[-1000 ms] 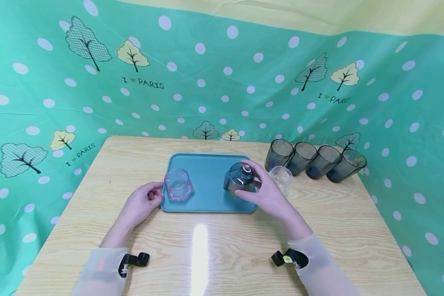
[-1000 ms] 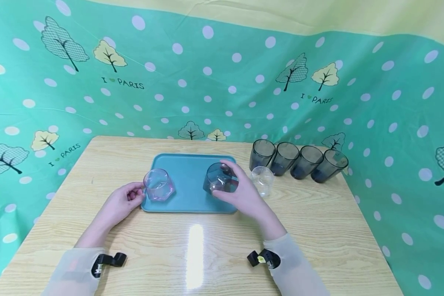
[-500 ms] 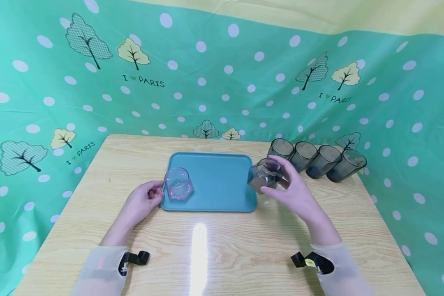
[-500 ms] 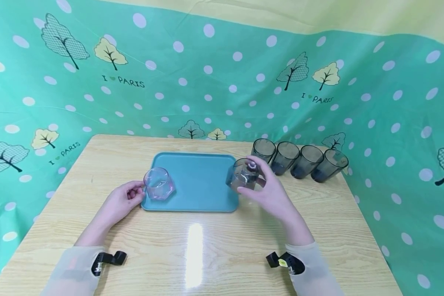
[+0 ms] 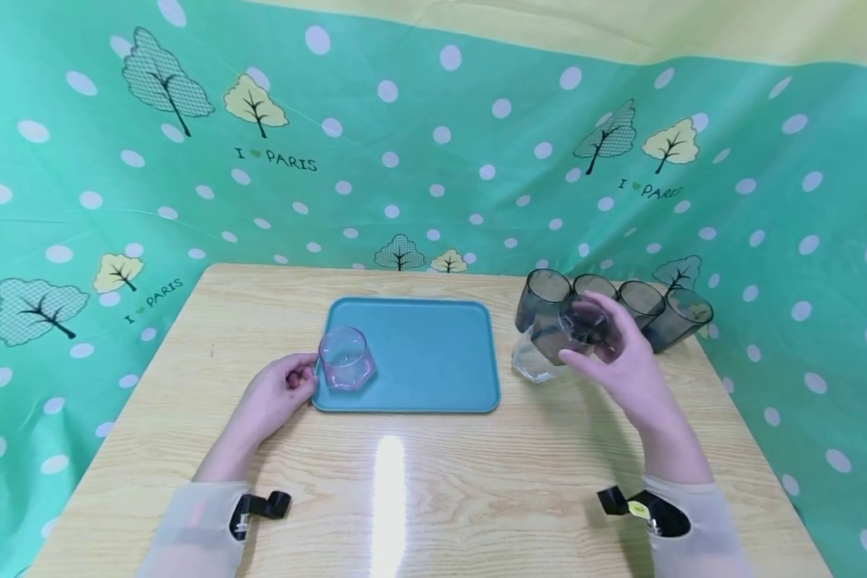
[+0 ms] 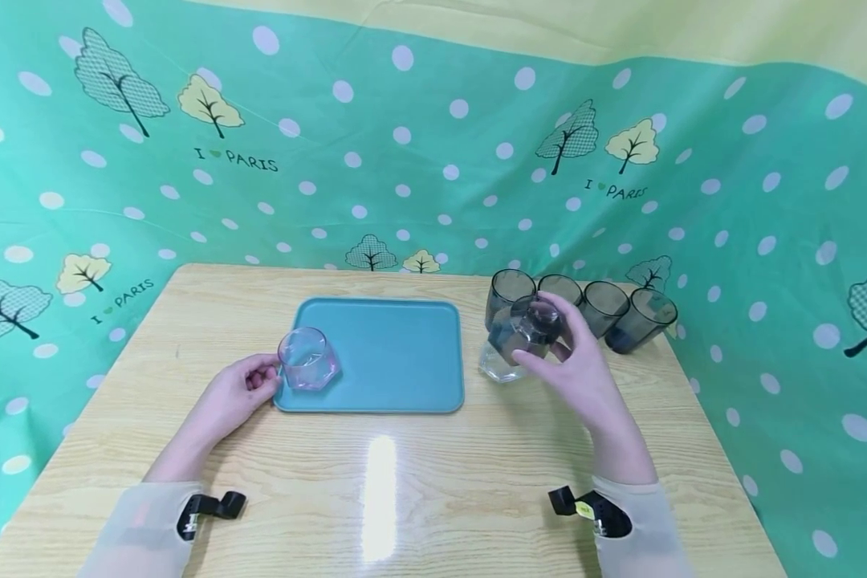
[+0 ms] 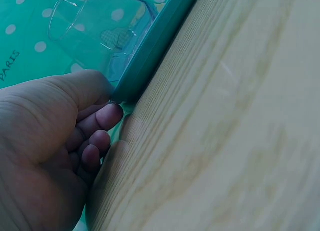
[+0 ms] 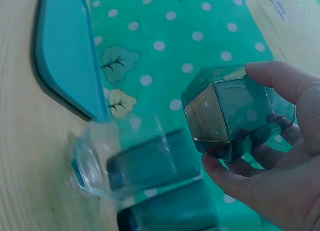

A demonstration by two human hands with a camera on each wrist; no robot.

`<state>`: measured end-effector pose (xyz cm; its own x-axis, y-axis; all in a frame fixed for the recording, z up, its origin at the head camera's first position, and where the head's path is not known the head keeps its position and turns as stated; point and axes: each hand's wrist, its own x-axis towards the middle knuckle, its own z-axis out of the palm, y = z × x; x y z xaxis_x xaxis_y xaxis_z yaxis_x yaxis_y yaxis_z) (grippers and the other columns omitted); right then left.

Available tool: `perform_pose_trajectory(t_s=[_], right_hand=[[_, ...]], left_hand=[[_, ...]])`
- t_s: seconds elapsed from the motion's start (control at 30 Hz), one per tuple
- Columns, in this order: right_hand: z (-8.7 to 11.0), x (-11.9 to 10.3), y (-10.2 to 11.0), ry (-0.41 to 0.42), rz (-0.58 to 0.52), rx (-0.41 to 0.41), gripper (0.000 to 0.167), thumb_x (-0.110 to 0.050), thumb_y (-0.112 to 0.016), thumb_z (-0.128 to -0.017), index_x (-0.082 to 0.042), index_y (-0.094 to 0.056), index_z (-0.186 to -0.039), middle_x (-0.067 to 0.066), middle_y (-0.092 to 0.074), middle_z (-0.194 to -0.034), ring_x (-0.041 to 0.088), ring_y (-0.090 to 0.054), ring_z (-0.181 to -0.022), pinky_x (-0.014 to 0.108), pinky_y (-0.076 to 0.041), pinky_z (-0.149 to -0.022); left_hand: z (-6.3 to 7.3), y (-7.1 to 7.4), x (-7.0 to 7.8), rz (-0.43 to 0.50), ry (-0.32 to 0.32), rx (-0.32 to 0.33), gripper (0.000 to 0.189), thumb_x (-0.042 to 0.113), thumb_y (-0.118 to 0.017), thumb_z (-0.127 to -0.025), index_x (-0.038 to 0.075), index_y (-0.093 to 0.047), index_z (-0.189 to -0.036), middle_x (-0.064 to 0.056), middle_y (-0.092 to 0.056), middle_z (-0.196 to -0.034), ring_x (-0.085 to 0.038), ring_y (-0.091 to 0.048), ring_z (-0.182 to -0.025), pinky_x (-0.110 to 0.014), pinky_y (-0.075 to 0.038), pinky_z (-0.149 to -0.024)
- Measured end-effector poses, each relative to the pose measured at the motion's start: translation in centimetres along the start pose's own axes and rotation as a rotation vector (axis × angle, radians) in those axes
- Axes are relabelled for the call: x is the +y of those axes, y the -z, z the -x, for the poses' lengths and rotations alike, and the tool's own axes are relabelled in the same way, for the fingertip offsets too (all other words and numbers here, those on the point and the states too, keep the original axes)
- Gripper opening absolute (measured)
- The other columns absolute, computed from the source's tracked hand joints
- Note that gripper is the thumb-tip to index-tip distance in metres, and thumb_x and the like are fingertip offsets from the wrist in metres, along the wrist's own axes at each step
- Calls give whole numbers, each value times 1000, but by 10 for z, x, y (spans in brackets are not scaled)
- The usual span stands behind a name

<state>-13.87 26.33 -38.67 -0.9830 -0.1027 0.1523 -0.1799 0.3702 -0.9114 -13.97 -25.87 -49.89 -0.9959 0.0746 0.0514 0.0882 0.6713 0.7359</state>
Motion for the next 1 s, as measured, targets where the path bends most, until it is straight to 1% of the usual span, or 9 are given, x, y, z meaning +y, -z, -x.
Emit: perform_pose_trajectory(t_s=[0.03, 0.13, 0.17, 0.3, 0.43, 0.63, 0.73, 0.83, 1.0], right_hand=[[0, 0, 3, 0, 0, 10, 89, -8, -86, -97, -28, -40, -170, 10, -51, -162, 29, -50, -147, 37, -41, -121], [1, 2, 12, -10, -6, 41, 90, -5, -85, -97, -27, -39, -171, 15, -49, -163, 32, -48, -149, 19, -41, -115], [1, 2, 15, -19, -17, 48, 90, -4, -84, -97, -27, -39, -171, 17, -48, -163, 34, -47, -150, 18, -40, -114], [3, 7, 23, -50, -23, 78, 90, -4, -83, -98, -29, -37, -172, 18, -47, -163, 33, -46, -150, 14, -40, -113], [4, 13, 30, -70, -18, 103, 89, -6, -82, -100, -30, -36, -172, 16, -46, -163, 28, -46, -148, 12, -39, -111], [7, 24, 39, -99, -70, 129, 89, -4, -81, -100, -28, -36, -173, 18, -41, -164, 30, -41, -150, 14, -34, -116], [8, 30, 43, -119, -51, 137, 89, -7, -81, -101, -30, -34, -173, 18, -40, -165, 30, -41, -150, 15, -33, -118], [7, 35, 45, -139, -28, 144, 90, -10, -82, -101, -31, -33, -174, 19, -41, -164, 30, -43, -147, 13, -37, -113], [5, 46, 46, -166, -9, 155, 93, -12, -83, -101, -30, -31, -175, 22, -41, -164, 29, -47, -140, 11, -44, -99]], left_hand=[[0, 0, 0, 1, 3, -1, 41, 6, -71, -103, -5, -69, -142, -5, -69, -103, -19, -60, -91, -27, -49, -79], [1, 0, 1, 0, 7, -2, 41, 7, -72, -103, -5, -69, -142, -6, -69, -103, -20, -60, -91, -28, -49, -79], [1, 0, 1, -1, 8, -2, 41, 7, -72, -103, -5, -69, -142, -6, -69, -103, -20, -60, -91, -28, -49, -79], [1, 0, 1, -6, 8, -2, 41, 7, -71, -103, -5, -69, -142, -5, -69, -102, -20, -60, -91, -28, -49, -79], [1, 0, 1, -8, 6, -1, 41, 7, -71, -103, -5, -69, -142, -5, -69, -103, -19, -60, -92, -28, -49, -79], [1, -1, 0, 0, 7, -2, 41, 7, -72, -103, -6, -68, -143, -6, -69, -104, -20, -60, -92, -27, -50, -80], [1, -1, 0, 5, 10, 0, 42, 7, -72, -103, -6, -68, -143, -6, -69, -104, -20, -60, -93, -27, -50, -80], [1, -1, 0, 5, 9, 3, 41, 6, -72, -103, -6, -68, -143, -6, -69, -104, -20, -60, -93, -27, -50, -80], [1, 0, 0, 11, 9, 2, 41, 7, -72, -103, -5, -68, -142, -6, -69, -104, -20, -60, -92, -27, -50, -79]])
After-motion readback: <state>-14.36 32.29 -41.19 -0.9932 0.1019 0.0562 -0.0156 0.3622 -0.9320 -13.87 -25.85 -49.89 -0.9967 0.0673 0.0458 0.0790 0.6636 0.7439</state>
